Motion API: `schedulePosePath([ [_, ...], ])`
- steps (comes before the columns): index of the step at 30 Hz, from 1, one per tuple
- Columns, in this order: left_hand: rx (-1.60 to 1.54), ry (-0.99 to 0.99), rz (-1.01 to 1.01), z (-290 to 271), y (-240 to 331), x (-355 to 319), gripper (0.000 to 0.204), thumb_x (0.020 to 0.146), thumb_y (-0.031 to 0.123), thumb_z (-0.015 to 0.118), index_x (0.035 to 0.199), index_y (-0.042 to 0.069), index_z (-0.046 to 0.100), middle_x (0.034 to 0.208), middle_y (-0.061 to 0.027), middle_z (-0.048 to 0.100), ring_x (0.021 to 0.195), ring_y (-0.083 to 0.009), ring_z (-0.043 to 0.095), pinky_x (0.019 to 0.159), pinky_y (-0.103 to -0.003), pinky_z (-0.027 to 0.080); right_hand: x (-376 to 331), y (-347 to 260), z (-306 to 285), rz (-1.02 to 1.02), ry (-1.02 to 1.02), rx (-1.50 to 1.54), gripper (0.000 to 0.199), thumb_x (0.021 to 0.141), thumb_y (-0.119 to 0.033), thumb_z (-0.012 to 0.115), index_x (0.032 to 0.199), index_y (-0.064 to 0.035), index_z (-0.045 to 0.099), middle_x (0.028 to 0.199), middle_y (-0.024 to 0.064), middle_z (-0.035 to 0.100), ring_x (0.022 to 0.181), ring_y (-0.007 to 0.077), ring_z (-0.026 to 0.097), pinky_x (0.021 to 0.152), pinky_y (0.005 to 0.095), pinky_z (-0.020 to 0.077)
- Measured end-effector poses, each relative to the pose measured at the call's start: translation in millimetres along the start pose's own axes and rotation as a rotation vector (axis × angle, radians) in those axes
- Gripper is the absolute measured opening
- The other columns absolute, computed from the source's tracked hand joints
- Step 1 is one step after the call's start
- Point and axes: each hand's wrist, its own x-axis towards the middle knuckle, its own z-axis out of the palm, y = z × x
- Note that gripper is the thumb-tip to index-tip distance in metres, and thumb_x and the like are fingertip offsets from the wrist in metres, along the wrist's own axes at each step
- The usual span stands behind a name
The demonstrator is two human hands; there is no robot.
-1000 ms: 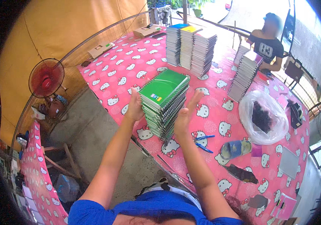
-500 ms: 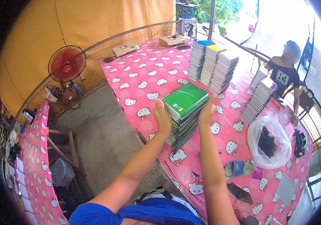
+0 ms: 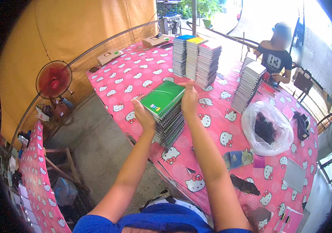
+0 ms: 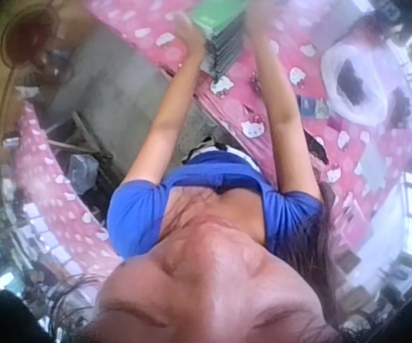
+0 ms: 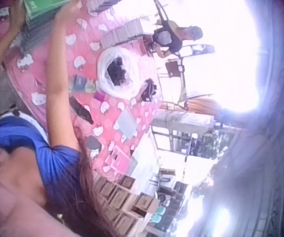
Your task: The person uses tape to secure individual notebooks and then uses pliers to trim wire coils on a stack of notebooks.
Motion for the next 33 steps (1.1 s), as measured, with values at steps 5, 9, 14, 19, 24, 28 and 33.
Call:
schedulePosePath([
  [5,0.029,0.046,0.072,-34.0,-14.5,14.2,0.036,0.100,0.034,0.041,0.110,0.002,0.054,0.099,-0.0037,0.056,0.082,-0.0095,0.049,0.075,-0.027,0.041,-40.4,0.0,-46.5,-0.065,-0.136,-0.215,0.044,0.092,-0.037,0.054,0.115,0.0003,0.056,0.104,0.0160,0.060,0.094,0.0264,0.058,0.084,0.0359,0.0438],
  [9,-0.079,-0.064,-0.166,-51.4,39.6,-15.8,0.025,0.089,0.013,0.064,0.108,0.001,0.053,0.101,-0.0040,0.054,0.090,-0.0100,0.053,0.078,-0.025,0.044,-142.4,39.5,-151.4,0.018,-0.681,-1.053,0.076,0.075,-0.047,0.071,0.131,-0.0043,0.043,0.137,0.0257,0.037,0.126,0.0409,0.038,0.100,0.0544,0.0325],
  [14,0.071,-0.318,0.192,-40.1,48.5,-50.3,0.038,0.077,-0.003,0.071,0.110,0.004,0.054,0.102,-0.0036,0.056,0.090,-0.0104,0.054,0.078,-0.024,0.046,-191.8,63.8,-187.9,0.168,-0.720,-1.202,0.095,0.072,-0.054,0.070,0.141,-0.0040,0.028,0.147,0.0256,0.022,0.136,0.0441,0.023,0.103,0.0652,0.0202],
  [19,0.162,-0.309,0.227,-43.1,42.3,-54.5,0.033,0.075,0.000,0.075,0.105,0.002,0.059,0.098,-0.0041,0.057,0.087,-0.0118,0.056,0.077,-0.026,0.047,-181.6,75.3,-172.4,-0.025,-0.650,-1.140,0.084,0.079,-0.050,0.064,0.138,-0.0001,0.032,0.141,0.0249,0.032,0.132,0.0404,0.030,0.103,0.0627,0.0213],
  [24,0.299,-0.344,0.333,-38.6,63.0,-54.0,0.029,0.074,0.002,0.076,0.100,0.003,0.063,0.092,-0.0032,0.060,0.080,-0.0100,0.057,0.071,-0.023,0.046,-163.6,71.7,-165.0,-0.064,-0.639,-1.153,0.056,0.085,-0.040,0.060,0.123,-0.0007,0.048,0.110,0.0189,0.050,0.104,0.0368,0.048,0.086,0.0539,0.0373],
  [28,0.292,-0.367,0.265,-48.1,64.1,-50.5,0.025,0.074,0.003,0.075,0.098,0.004,0.065,0.087,-0.0022,0.061,0.073,-0.0085,0.055,0.065,-0.022,0.044,-126.5,-37.1,-109.3,-0.106,-0.557,-0.807,0.040,0.086,-0.036,0.059,0.108,-0.0020,0.053,0.090,0.0174,0.051,0.086,0.0364,0.054,0.072,0.0462,0.0431],
  [33,0.284,-0.347,0.199,-42.7,70.7,-51.5,0.019,0.076,0.004,0.074,0.094,0.004,0.066,0.087,-0.0013,0.062,0.072,-0.0060,0.054,0.062,-0.021,0.043,-94.5,-114.8,-78.3,-0.312,-0.587,-0.904,0.046,0.086,-0.045,0.058,0.106,-0.0030,0.054,0.090,0.0154,0.050,0.086,0.0346,0.054,0.075,0.0478,0.0423],
])
